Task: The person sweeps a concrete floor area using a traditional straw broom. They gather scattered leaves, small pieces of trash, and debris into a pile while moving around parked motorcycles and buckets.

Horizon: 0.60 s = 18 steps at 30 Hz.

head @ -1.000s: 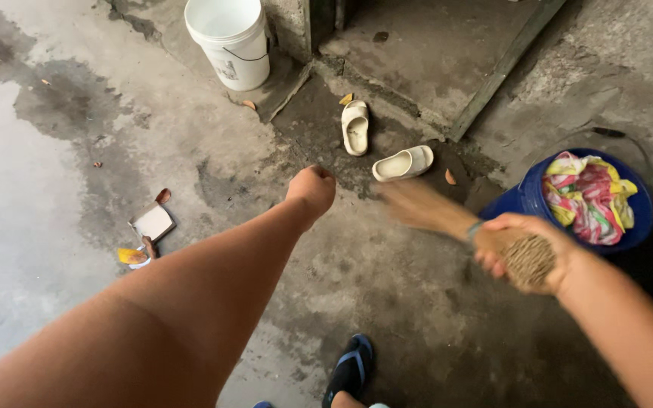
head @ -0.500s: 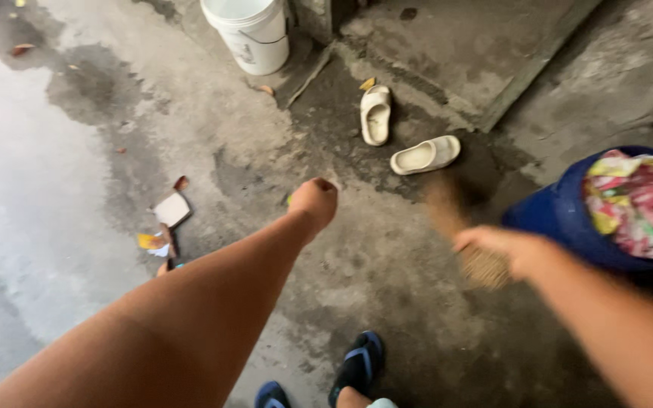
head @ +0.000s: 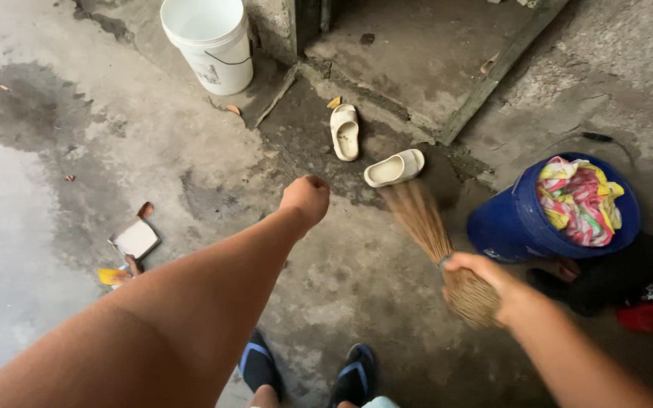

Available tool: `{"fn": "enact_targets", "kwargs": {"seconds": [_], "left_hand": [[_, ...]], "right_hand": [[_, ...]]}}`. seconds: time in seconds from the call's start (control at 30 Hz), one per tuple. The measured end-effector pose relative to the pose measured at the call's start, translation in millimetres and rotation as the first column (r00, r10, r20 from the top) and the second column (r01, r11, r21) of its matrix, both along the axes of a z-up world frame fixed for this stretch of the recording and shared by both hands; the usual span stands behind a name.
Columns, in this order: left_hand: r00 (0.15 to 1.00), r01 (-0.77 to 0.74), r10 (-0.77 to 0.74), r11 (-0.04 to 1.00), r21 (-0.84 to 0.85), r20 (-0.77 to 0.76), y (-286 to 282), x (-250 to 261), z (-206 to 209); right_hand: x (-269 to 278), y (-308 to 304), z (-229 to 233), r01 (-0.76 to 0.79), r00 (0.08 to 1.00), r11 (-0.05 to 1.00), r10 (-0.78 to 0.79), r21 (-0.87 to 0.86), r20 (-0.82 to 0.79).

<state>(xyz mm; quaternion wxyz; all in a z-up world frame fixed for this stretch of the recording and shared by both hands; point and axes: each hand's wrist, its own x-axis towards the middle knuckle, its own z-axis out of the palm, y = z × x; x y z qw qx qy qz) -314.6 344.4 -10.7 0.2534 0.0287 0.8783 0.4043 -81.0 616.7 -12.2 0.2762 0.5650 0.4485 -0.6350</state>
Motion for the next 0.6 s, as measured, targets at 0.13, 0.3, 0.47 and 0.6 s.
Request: {"fn": "enact_targets", "kwargs": {"seconds": [0.13,0.3,0.47,0.6], "left_hand": [[0.975,-0.137,0.119,0.986,0.089,0.187,-51,-24,20],[0.974,-0.043,0.016,0.992,-0.12,-0.224,-123,-83,-10],[0.977,-0.088,0.059,0.987,-0.136,-0.204,-168,-118,-9],[0.984,-0.121,0.108,0.989,-0.084,-0.144,-184,-130,4]], "right_hand": [[-50,-77,-51,0.095,0.993,0.991,-0.101,-0.092,-0.058],[-103,-249,-71,-0.185,0.981,0.914,0.151,-0.361,-0.122],[-139,-309,-26,-0.144,0.978,0.9,0.067,-0.411,-0.195],[-135,-294,8,0.1,0.962,0.896,-0.197,-0.432,-0.188]]}}
